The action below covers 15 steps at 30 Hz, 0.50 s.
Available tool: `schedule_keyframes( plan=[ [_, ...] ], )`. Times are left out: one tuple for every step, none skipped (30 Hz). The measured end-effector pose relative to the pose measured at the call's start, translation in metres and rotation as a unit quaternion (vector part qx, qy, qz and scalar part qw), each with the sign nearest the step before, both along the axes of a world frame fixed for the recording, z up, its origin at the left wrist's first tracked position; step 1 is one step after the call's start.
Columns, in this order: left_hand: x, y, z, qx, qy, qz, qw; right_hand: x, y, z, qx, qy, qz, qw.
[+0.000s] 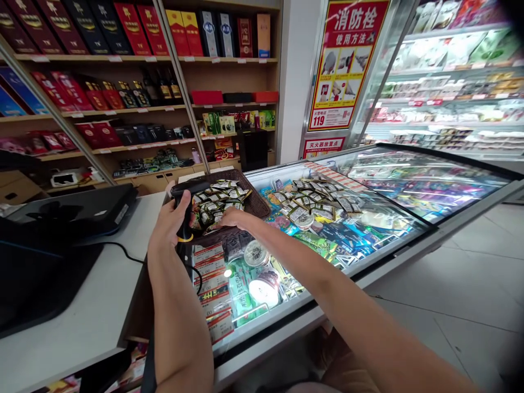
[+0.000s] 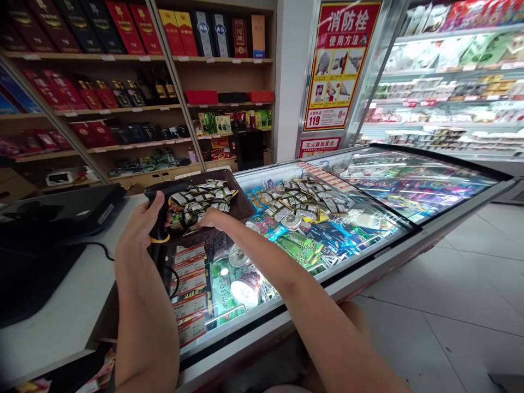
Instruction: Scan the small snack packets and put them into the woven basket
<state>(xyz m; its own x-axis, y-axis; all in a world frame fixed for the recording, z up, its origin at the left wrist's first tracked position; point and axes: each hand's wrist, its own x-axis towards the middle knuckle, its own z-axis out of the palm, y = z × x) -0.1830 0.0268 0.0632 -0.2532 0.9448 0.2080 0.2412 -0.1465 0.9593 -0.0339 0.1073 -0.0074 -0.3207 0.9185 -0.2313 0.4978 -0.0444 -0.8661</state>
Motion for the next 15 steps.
schedule_keyframes(
  plan=[
    [0.001,0.0,0.0,-0.01,-0.002,-0.004,1.0,0.005,0.002,-0.002,-0.004,0.073,-0.033,0.997],
    [0.003,0.001,0.0,-0.021,-0.007,-0.007,1.0,0.012,0.004,-0.004,-0.001,0.145,-0.067,0.987],
    [0.004,0.001,0.0,-0.03,-0.013,-0.01,0.999,0.022,0.006,-0.005,0.004,0.215,-0.098,0.972],
    [0.005,0.002,0.0,-0.036,-0.018,-0.013,0.999,0.033,0.007,-0.007,0.01,0.278,-0.127,0.952],
    [0.007,0.003,0.0,-0.04,-0.022,-0.016,0.999,0.046,0.008,-0.009,0.018,0.331,-0.154,0.931],
    [0.009,0.004,-0.001,-0.042,-0.024,-0.02,0.999,0.061,0.009,-0.011,0.029,0.383,-0.179,0.906],
    [0.01,0.005,-0.002,-0.043,-0.026,-0.026,0.998,0.078,0.01,-0.014,0.041,0.432,-0.201,0.878],
    [0.013,0.007,-0.003,-0.044,-0.028,-0.033,0.998,0.096,0.01,-0.018,0.054,0.476,-0.217,0.851],
    [0.016,0.009,-0.004,-0.046,-0.029,-0.044,0.998,0.113,0.009,-0.022,0.066,0.513,-0.233,0.824],
    [0.019,0.011,-0.006,-0.047,-0.03,-0.056,0.997,0.131,0.008,-0.027,0.073,0.549,-0.253,0.793],
    [0.022,0.013,-0.007,-0.047,-0.032,-0.067,0.996,0.147,0.007,-0.031,0.074,0.582,-0.277,0.761],
    [0.026,0.015,-0.009,-0.049,-0.031,-0.077,0.995,0.161,0.005,-0.036,0.069,0.609,-0.298,0.732],
    [0.029,0.018,-0.011,-0.054,-0.027,-0.087,0.994,0.173,0.004,-0.04,0.058,0.629,-0.311,0.71],
    [0.033,0.02,-0.013,-0.059,-0.021,-0.096,0.993,0.183,0.003,-0.044,0.044,0.643,-0.31,0.699],
    [0.036,0.021,-0.014,-0.065,-0.014,-0.102,0.993,0.189,0.002,-0.047,0.031,0.651,-0.302,0.696]
  ],
)
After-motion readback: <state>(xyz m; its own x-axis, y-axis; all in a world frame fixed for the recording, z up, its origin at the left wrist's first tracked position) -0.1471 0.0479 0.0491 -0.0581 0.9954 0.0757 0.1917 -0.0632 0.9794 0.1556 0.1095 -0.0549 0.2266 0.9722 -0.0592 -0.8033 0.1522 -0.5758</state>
